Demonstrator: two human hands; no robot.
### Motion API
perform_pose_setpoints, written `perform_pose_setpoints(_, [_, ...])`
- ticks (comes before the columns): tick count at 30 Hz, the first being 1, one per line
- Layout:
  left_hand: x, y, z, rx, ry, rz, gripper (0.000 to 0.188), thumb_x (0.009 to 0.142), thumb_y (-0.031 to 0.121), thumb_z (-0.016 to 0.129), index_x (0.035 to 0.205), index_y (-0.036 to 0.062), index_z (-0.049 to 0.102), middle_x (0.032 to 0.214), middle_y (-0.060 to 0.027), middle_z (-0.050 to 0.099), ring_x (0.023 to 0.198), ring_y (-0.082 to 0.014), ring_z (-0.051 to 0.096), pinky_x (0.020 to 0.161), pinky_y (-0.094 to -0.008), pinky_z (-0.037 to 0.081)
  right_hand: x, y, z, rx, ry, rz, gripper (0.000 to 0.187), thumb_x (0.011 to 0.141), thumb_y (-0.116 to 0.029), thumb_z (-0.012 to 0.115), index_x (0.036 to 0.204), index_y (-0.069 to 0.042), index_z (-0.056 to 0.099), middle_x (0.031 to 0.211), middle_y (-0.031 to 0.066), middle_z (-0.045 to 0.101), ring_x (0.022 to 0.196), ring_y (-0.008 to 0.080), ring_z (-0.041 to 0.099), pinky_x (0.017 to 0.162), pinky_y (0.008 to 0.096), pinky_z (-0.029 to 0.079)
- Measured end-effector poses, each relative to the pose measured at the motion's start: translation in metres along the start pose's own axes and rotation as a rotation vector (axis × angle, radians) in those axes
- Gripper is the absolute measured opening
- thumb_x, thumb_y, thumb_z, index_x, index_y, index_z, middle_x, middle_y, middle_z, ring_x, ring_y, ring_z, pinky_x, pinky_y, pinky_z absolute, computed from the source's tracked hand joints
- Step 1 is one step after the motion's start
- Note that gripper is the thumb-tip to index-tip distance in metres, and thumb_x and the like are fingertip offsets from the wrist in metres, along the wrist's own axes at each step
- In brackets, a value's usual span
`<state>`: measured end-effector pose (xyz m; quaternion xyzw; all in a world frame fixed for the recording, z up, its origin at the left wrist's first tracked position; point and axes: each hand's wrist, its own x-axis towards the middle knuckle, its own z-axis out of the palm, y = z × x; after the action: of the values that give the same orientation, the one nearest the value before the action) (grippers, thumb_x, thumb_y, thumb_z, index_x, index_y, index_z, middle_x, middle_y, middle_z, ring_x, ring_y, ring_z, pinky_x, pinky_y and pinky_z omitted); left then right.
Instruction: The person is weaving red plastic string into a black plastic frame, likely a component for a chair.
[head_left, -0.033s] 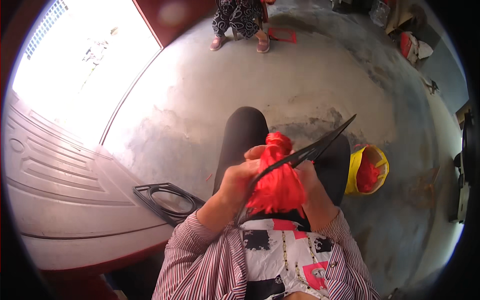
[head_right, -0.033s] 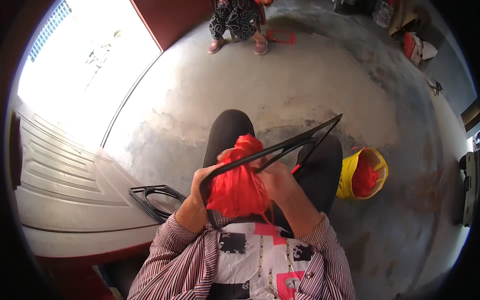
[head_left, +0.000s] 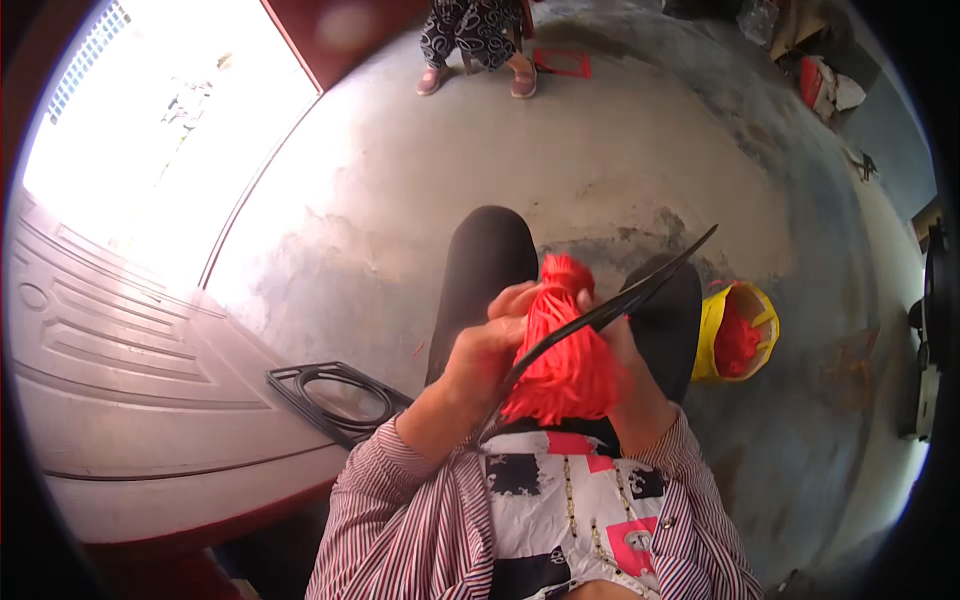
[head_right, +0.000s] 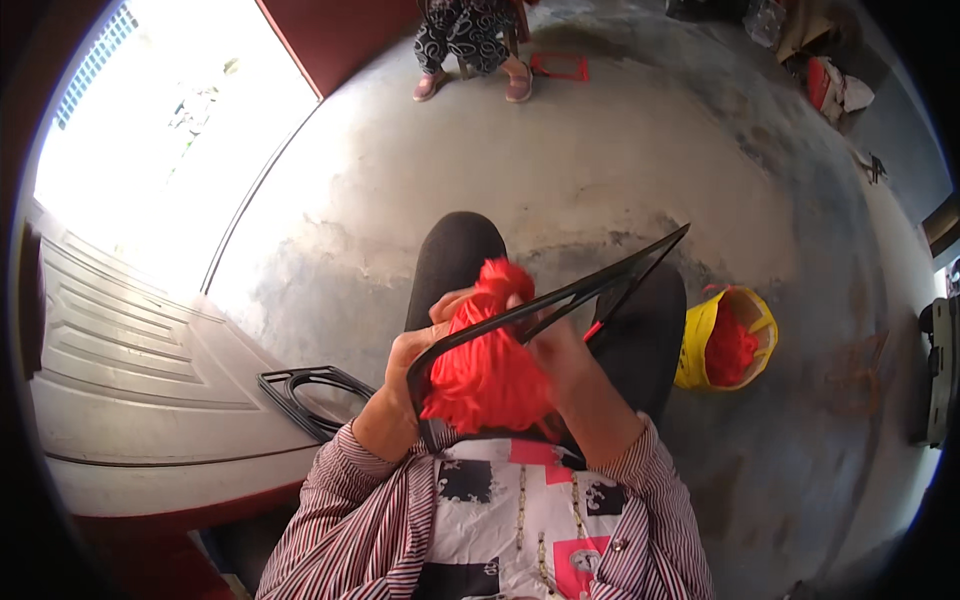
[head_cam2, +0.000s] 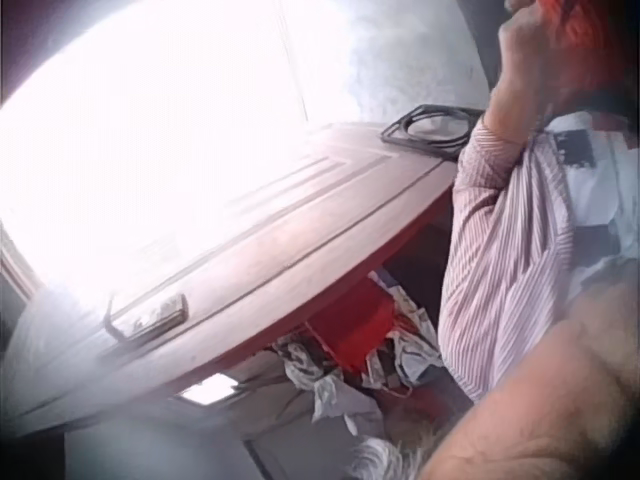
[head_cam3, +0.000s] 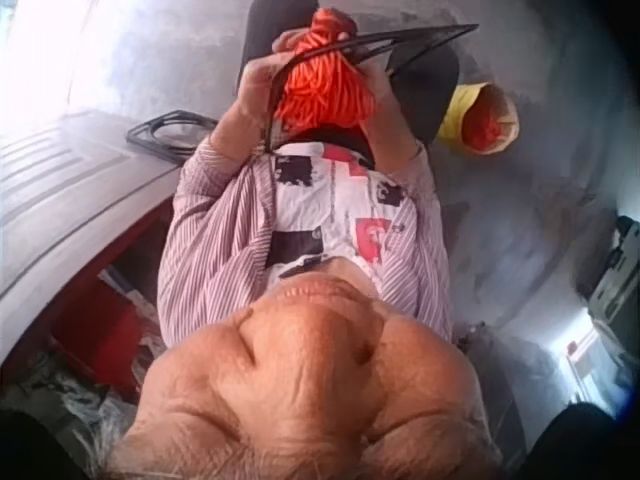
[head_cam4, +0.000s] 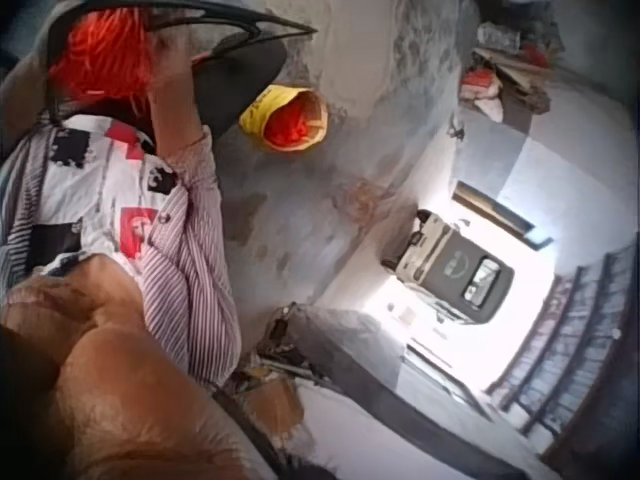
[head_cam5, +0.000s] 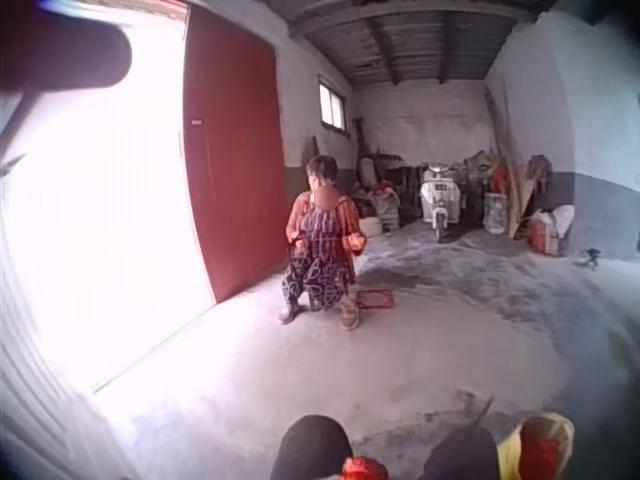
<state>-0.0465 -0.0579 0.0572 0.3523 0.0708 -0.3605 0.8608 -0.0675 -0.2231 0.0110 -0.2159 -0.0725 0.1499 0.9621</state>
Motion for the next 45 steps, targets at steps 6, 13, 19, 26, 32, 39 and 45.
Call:
perform_pose_setpoints(6, [0.009,0.012,-0.012,0.065,-0.432,0.028,0.050,0.098,0.040,0.042,0.115,-0.0031,0.059,0.078,-0.0154,0.060,0.048,-0.0155,0.049,0.044,-0.0270,0.039,0.012,-0.014,-0.043,-0.310,0.337,-0.357,0.022,0.090,-0.015,0.055,0.107,-0.001,0.061,0.114,0.0110,0.063,0.104,0.0182,0.060,0.093,0.0336,0.045])
perform_pose_setpoints(13, [0.028,0.019,-0.049,0.182,-0.286,0.224,0.035,0.098,0.030,0.050,0.118,0.0028,0.057,0.072,-0.0134,0.054,0.043,-0.0113,0.043,0.032,-0.0222,0.033,-0.031,-0.030,0.018,-0.346,0.276,-0.638,0.045,0.082,-0.036,0.064,0.107,0.001,0.058,0.103,0.0132,0.067,0.094,0.0270,0.063,0.095,0.0402,0.043])
perform_pose_setpoints(19, [0.026,0.029,-0.037,0.273,-0.317,0.191,0.043,0.088,0.021,0.066,0.125,0.0078,0.048,0.069,-0.0065,0.053,0.042,-0.0084,0.041,0.035,-0.0198,0.028,-0.037,-0.029,0.032,-0.453,-0.287,-0.398,0.053,0.087,-0.049,0.065,0.102,0.000,0.052,0.071,0.0102,0.063,0.062,0.0243,0.061,0.082,0.0395,0.044])
perform_pose_setpoints(26, [0.028,0.031,-0.053,0.195,-0.206,0.134,0.028,0.093,0.013,0.061,0.119,0.0059,0.055,0.074,-0.0112,0.056,0.046,-0.0128,0.050,0.033,-0.0223,0.037,-0.039,-0.031,-0.012,-0.108,0.269,-0.379,0.044,0.097,-0.045,0.052,0.105,-0.002,0.054,0.069,0.0058,0.058,0.058,0.0162,0.053,0.074,0.0355,0.048])
perform_pose_setpoints(32, [0.022,0.026,-0.043,0.237,-0.111,0.250,0.028,0.095,0.024,0.057,0.113,0.0022,0.058,0.080,-0.0124,0.060,0.054,-0.0131,0.054,0.037,-0.0234,0.041,-0.029,-0.023,0.036,-0.317,0.370,-0.220,0.057,0.094,-0.019,0.060,0.142,-0.001,0.036,0.102,0.0146,0.067,0.096,0.0239,0.066,0.088,0.0379,0.052])
perform_pose_setpoints(39, [0.013,0.004,0.002,0.208,-0.073,0.199,0.033,0.092,0.020,0.060,0.116,-0.0024,0.058,0.101,-0.0064,0.064,0.087,-0.0147,0.065,0.072,-0.0242,0.054,0.005,-0.020,0.043,-1.244,0.278,-0.472,0.028,0.090,-0.016,0.069,0.110,0.001,0.059,0.088,0.0044,0.067,0.085,0.0096,0.063,0.078,0.0222,0.049])
perform_pose_setpoints(45, [0.019,-0.006,-0.027,0.038,-0.283,0.135,0.029,0.092,0.009,0.056,0.117,-0.0041,0.059,0.108,-0.0105,0.064,0.096,-0.0183,0.065,0.085,-0.0288,0.052,-0.005,-0.006,0.002,-0.250,0.307,-0.202,0.036,0.096,-0.032,0.057,0.105,0.002,0.062,0.093,0.0080,0.065,0.089,0.0176,0.064,0.085,0.0316,0.050])
